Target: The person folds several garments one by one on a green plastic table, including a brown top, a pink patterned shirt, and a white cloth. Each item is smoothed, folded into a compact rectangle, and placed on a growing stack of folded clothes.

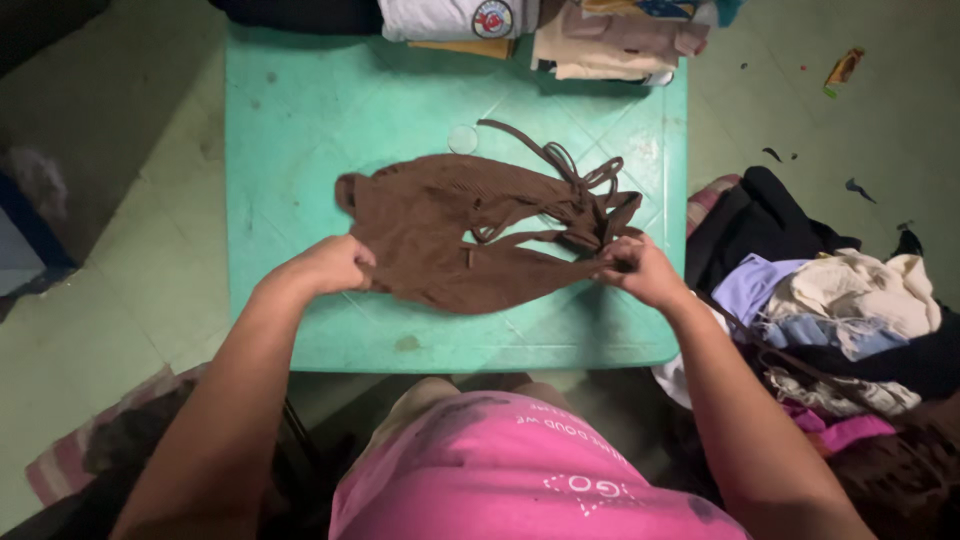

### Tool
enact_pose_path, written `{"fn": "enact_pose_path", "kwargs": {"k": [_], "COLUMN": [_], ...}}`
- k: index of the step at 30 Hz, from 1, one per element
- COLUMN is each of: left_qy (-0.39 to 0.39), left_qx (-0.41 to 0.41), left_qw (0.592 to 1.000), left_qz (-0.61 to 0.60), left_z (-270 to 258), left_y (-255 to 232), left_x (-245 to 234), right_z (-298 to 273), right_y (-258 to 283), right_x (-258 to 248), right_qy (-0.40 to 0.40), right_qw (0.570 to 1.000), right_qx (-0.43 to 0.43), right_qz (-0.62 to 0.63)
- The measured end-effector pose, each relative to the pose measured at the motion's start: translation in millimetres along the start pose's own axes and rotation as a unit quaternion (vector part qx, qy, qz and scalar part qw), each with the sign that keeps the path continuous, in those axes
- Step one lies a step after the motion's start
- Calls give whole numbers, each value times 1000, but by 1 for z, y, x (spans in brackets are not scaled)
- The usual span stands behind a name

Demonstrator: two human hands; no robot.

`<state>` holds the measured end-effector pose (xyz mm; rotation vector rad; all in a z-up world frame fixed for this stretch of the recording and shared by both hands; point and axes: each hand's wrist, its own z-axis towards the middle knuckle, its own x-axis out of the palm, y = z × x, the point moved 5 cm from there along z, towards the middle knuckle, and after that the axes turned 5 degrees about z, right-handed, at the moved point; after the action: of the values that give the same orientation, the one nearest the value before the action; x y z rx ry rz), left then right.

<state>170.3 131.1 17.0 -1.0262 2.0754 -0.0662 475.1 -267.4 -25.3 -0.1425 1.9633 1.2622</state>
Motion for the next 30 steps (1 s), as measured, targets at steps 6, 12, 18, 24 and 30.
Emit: {"fn": "enact_pose_path", "kwargs": {"k": [6, 12, 18, 24, 30], "left_qy": [-196, -352, -263, -124, -63], "left_qx": [-14, -221, -218, 46, 207], "left_qw": [942, 888, 864, 810, 820], "left_qz": [-273, -197, -371, -571, -530], "left_z": [80, 105, 109, 96, 30], "left_y": [56, 57, 40, 3, -38], "left_x": [-40, -20, 6, -14, -65], "right_z": [45, 64, 62, 105, 133], "right_y": [-17, 73, 141, 187, 223], "right_x": [-16, 21, 99, 94, 99], "right_qy": [-76, -287, -205, -184, -3], "right_qw": [959, 947, 970, 968, 996], "right_qx": [236, -32, -75, -167, -35], "right_qz": [141, -143, -106, -24, 86]}}
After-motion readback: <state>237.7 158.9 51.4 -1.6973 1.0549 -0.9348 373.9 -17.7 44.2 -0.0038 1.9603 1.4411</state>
